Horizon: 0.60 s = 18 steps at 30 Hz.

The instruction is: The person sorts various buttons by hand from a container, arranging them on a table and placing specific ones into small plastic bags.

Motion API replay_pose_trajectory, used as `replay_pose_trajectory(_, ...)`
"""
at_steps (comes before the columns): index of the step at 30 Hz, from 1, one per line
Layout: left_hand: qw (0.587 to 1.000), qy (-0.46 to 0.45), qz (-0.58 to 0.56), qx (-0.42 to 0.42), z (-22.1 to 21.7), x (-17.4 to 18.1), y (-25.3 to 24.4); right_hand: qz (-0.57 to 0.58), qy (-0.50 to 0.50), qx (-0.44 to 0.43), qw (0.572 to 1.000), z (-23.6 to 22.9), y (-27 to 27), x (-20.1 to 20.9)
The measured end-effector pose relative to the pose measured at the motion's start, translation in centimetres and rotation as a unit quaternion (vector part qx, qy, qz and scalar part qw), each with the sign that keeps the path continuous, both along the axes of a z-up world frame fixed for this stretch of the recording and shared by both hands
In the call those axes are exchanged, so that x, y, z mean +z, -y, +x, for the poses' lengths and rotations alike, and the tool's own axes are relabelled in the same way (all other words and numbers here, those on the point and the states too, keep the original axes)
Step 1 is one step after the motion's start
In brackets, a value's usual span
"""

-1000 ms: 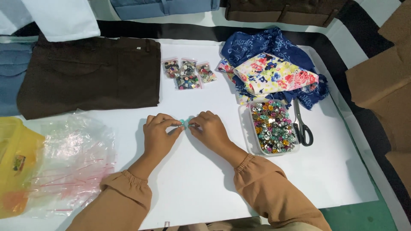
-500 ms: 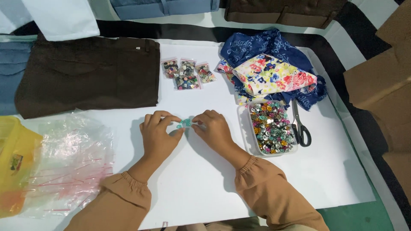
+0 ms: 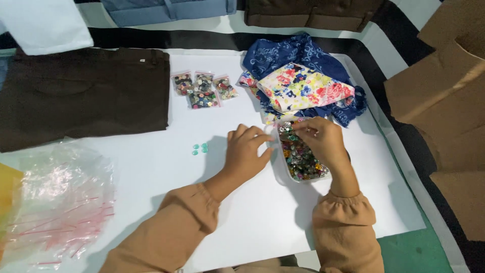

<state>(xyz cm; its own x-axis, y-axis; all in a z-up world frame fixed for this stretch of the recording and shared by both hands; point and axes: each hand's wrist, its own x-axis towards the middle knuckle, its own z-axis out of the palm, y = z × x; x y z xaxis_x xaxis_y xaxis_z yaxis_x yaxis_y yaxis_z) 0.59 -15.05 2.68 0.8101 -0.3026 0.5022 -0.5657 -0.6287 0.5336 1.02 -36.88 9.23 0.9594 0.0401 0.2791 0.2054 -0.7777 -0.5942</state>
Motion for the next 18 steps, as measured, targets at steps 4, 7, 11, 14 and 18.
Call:
replay_pose_trajectory(4,0.999,-0.049,0.012,-0.019,2.0,0.1,3.6,0.003,-0.031,-0.011,0.999,-0.4,1.8,-0.2)
replay_pose_trajectory(7,0.997,-0.066,0.021,-0.039,2.8,0.3,4.9,0.011,-0.049,0.001,0.999,-0.7,1.6,-0.1)
replay_pose_trajectory(11,0.995,-0.085,0.026,-0.036,3.3,0.2,5.9,-0.033,-0.065,0.016,0.997,-0.4,1.7,-0.4)
replay_pose_trajectory(14,0.995,-0.089,0.025,-0.034,3.6,0.3,6.0,-0.063,-0.069,0.018,0.995,-0.3,1.7,-0.6)
replay_pose_trajectory(18,0.994,-0.098,0.029,-0.034,3.6,0.7,5.9,-0.073,-0.077,0.020,0.994,-0.2,1.8,-1.0)
